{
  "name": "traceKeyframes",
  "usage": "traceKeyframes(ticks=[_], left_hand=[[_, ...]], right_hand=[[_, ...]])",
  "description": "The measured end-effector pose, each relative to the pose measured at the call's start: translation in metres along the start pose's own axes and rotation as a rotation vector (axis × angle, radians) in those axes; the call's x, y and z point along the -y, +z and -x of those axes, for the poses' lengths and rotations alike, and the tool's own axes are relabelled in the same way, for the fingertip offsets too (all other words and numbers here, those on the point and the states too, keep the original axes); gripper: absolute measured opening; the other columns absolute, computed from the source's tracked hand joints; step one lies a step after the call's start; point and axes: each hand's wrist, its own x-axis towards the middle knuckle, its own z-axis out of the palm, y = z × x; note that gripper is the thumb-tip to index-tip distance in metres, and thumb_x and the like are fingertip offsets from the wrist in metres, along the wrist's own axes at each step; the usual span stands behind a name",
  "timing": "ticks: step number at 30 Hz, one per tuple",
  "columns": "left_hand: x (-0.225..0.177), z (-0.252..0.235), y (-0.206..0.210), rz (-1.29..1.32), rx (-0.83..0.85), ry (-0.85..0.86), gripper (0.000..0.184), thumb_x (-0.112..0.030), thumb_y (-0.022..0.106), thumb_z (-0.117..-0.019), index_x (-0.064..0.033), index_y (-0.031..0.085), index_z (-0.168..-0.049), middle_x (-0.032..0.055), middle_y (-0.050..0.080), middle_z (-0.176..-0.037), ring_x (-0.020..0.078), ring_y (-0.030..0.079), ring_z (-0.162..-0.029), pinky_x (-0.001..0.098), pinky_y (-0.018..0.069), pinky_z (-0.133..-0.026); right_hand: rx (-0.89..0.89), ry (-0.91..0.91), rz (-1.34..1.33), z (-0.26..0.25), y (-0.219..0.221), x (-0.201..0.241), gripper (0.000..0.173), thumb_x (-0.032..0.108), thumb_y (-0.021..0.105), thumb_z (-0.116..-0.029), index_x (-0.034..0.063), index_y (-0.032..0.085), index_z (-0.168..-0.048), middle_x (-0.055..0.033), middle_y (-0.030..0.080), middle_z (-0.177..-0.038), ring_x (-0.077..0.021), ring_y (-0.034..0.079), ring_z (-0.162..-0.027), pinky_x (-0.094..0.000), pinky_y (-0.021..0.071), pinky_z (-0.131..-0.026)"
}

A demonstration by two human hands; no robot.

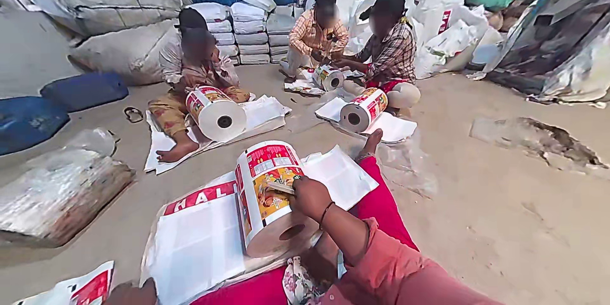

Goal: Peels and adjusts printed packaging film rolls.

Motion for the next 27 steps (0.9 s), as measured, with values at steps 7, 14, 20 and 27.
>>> traceKeyframes(ticks=[7, 14, 20, 27], left_hand=[[-0.146, 0.114, 0.0, 0.747, 0.094, 0.542, 0.041, -0.02, 0.06, -0.1035, 0.0091, 0.058, -0.133, 0.0324, 0.055, -0.14, 0.0439, 0.055, -0.13, 0.0561, 0.0428, -0.11], [-0.173, 0.172, 0.069, 0.664, -0.253, 1.023, 0.05, -0.038, 0.042, -0.1017, 0.0012, 0.07, -0.113, 0.0243, 0.06, -0.138, 0.0449, 0.052, -0.135, 0.0615, 0.035, -0.115], [-0.165, 0.171, 0.072, 0.589, -0.279, 1.069, 0.053, -0.04, 0.035, -0.1037, -0.0034, 0.071, -0.114, 0.019, 0.064, -0.135, 0.0419, 0.055, -0.132, 0.0601, 0.0371, -0.114], [-0.156, 0.17, 0.067, 0.564, -0.132, 1.061, 0.047, -0.035, 0.04, -0.1038, -0.0043, 0.07, -0.122, 0.0211, 0.061, -0.14, 0.0437, 0.053, -0.135, 0.0605, 0.0348, -0.117]], right_hand=[[0.074, 0.004, -0.013, 0.006, -0.012, 0.006, 0.052, 0.048, 0.066, -0.0917, 0.0016, 0.067, -0.114, -0.0198, 0.063, -0.122, -0.036, 0.067, -0.107, -0.0566, 0.056, -0.081], [0.074, -0.011, -0.043, 0.008, -0.01, 0.001, 0.05, 0.052, 0.063, -0.095, 0.0045, 0.069, -0.111, -0.0181, 0.063, -0.123, -0.0337, 0.066, -0.107, -0.0549, 0.0559, -0.083], [-0.013, 0.017, -0.07, 0.003, 0.004, 0.009, 0.041, 0.041, 0.062, -0.095, 0.0057, 0.066, -0.114, -0.0164, 0.063, -0.123, -0.032, 0.067, -0.106, -0.0515, 0.0567, -0.082], [-0.058, 0.066, -0.017, -0.008, 0.013, 0.021, 0.036, 0.038, 0.068, -0.094, 0.0096, 0.068, -0.116, -0.0181, 0.066, -0.114, -0.0363, 0.068, -0.1, -0.0571, 0.0568, -0.076]])
